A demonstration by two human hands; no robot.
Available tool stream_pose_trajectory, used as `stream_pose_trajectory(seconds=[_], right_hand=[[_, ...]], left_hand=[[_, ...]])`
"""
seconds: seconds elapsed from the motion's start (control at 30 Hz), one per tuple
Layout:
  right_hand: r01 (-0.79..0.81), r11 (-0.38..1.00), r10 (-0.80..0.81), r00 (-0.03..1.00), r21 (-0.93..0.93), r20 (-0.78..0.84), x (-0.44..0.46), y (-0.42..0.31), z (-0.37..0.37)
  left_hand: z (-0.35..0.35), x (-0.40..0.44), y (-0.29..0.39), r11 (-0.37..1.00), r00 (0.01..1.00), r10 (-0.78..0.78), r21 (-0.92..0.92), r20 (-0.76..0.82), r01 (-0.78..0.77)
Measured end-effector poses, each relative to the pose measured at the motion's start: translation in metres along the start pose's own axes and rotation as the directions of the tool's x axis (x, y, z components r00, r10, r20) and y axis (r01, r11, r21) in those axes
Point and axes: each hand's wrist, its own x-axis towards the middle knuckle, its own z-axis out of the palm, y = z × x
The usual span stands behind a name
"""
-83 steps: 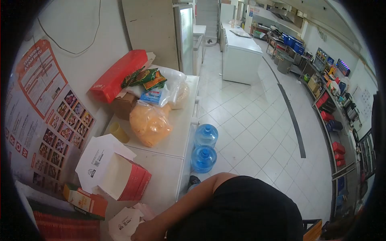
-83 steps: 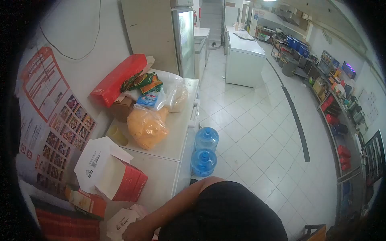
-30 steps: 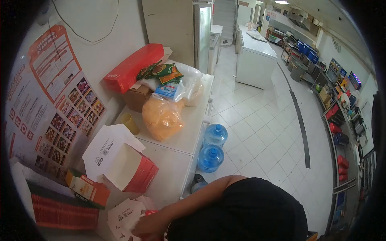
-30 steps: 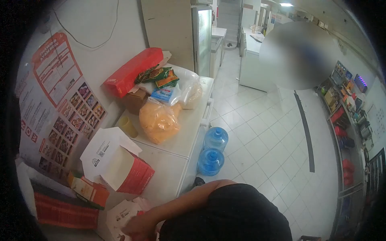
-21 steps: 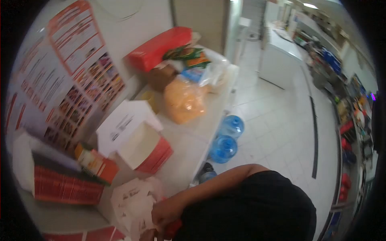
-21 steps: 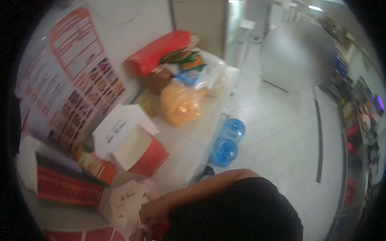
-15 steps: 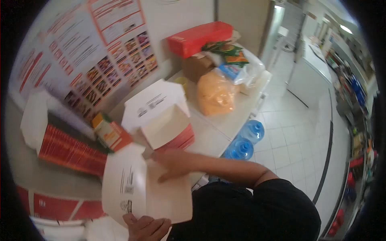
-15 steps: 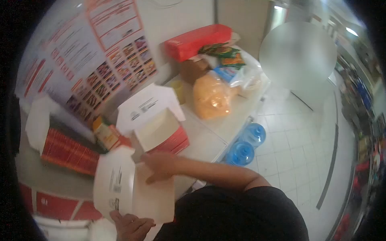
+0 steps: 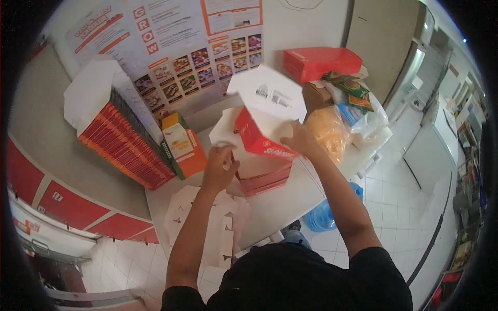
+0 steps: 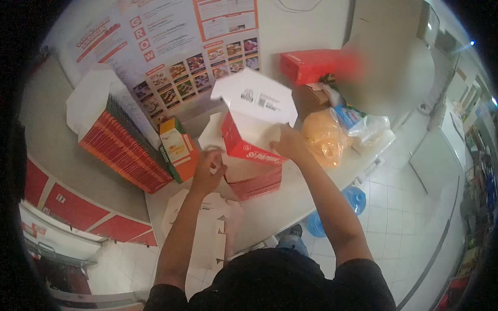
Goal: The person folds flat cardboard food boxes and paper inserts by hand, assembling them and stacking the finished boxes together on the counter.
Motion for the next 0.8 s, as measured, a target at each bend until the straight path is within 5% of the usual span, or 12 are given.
stream_pose_trajectory(seconds=[0.1,0.33,0.43,0.53,0.63,0.73,0.8], right_hand=[[-0.08,0.997,0.08,0.983,-0.005,0.163,0.001,-0.005,-0.001],[-0.012,0.991,0.034,0.987,-0.135,0.16,0.005,-0.029,-0.002],[-0.034,0.994,0.042,0.996,-0.101,0.081,0.004,-0.037,0.0],[-0.041,0.991,0.046,0.998,-0.125,0.035,0.0,-0.042,0.005],[-0.047,0.982,0.055,0.998,-0.184,0.034,0.0,-0.038,0.015],[-0.018,0.961,0.013,1.0,-0.274,-0.023,0.002,-0.021,0.041],[-0.039,0.953,0.036,0.999,-0.299,-0.015,-0.001,-0.028,0.033]], left_hand=[[-0.004,0.007,-0.011,1.0,0.991,-0.004,0.02,0.132,0.001],[-0.008,0.008,-0.037,0.982,0.958,-0.186,0.056,0.216,0.178],[0.0,-0.003,-0.045,0.99,0.979,-0.116,-0.064,0.169,0.128],[0.002,-0.015,0.0,0.89,0.933,-0.327,-0.282,0.152,0.358],[0.015,-0.051,0.008,0.921,0.951,-0.301,-0.279,-0.071,0.271],[0.025,-0.13,0.003,0.936,0.945,-0.291,0.162,-0.145,0.313],[0.012,-0.175,0.047,0.582,0.771,-0.636,0.635,-0.033,0.508]])
